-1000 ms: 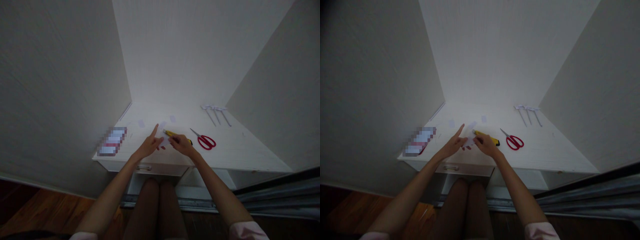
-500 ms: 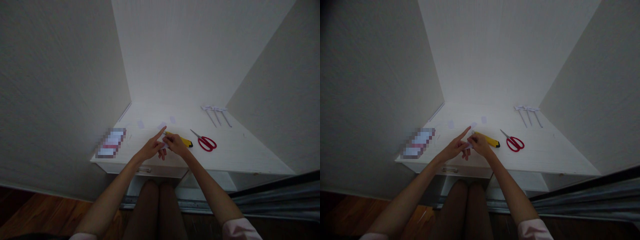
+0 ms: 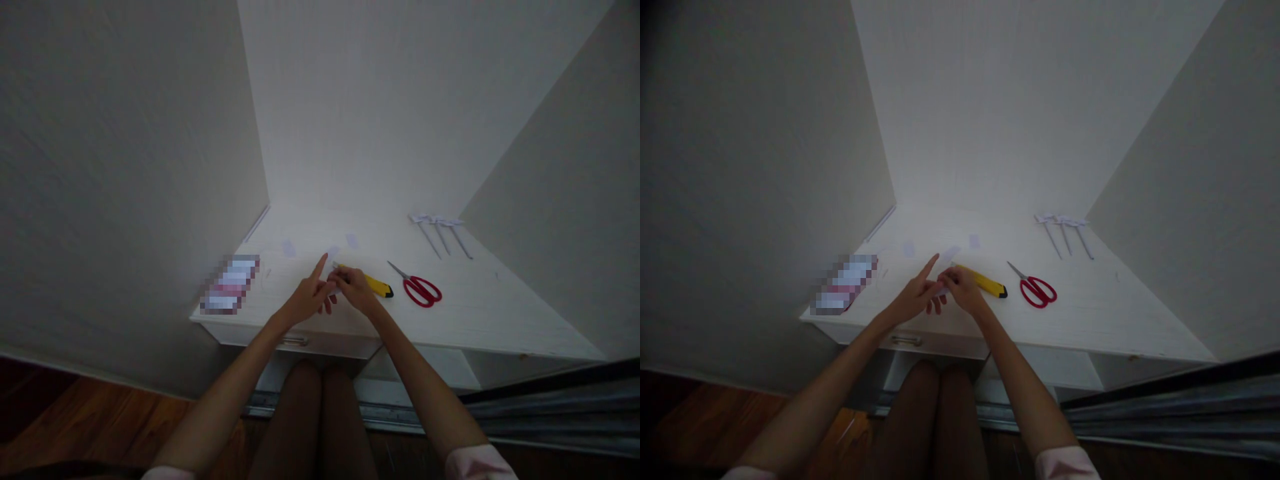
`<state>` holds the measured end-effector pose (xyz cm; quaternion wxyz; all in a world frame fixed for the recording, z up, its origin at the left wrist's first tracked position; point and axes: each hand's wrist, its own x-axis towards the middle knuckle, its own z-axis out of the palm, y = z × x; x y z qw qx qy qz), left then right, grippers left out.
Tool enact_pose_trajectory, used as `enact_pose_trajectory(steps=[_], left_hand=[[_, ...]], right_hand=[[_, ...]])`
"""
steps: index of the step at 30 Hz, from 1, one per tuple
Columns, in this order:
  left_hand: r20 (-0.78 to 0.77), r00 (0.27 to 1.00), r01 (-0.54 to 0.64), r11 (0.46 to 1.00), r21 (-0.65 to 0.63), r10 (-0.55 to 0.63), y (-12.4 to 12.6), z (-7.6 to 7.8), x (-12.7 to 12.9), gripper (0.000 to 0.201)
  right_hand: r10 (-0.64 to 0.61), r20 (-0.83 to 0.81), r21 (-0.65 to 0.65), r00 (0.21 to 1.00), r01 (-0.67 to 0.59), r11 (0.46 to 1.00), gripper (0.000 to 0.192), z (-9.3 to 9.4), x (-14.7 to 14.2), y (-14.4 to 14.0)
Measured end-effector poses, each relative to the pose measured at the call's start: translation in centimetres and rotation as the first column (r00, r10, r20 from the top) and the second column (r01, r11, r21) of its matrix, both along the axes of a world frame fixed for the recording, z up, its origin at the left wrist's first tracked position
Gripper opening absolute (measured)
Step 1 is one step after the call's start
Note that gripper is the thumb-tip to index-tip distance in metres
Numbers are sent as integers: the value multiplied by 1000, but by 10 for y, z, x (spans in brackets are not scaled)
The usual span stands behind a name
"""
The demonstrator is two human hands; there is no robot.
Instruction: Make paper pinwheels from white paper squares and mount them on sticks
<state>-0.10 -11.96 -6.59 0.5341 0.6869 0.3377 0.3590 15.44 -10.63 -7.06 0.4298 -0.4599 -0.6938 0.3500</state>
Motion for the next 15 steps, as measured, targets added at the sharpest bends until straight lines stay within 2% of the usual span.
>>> enact_pose_trajectory(steps=[2, 4, 6, 8, 12, 15], left_hand=[[55, 998, 13, 1000, -12, -12, -1, 2, 8, 72], [125, 992, 29, 997, -73, -20, -4, 5, 10, 71], [182, 983, 58, 989, -135, -33, -8, 7, 9, 72], [220, 975, 60, 984, -166, -23, -8, 6, 4, 71], [250, 963, -58, 986, -155, 96, 0, -2, -8, 73], [193, 973, -106, 989, -99, 124, 7, -13, -9, 75]], right_hand=[[42, -92, -59, 995, -48, 997, 20, 1, -8, -6], [106, -217, -125, 970, -135, 983, 27, 3, -8, -12], [170, -295, -170, 940, -227, 959, 34, 5, 0, -16], [188, -310, -193, 932, -255, 947, 36, 6, 14, -18], [37, -253, -140, 967, -74, 987, 28, 3, 42, -17], [-18, -175, -94, 984, 2, 996, 29, -4, 40, -14]])
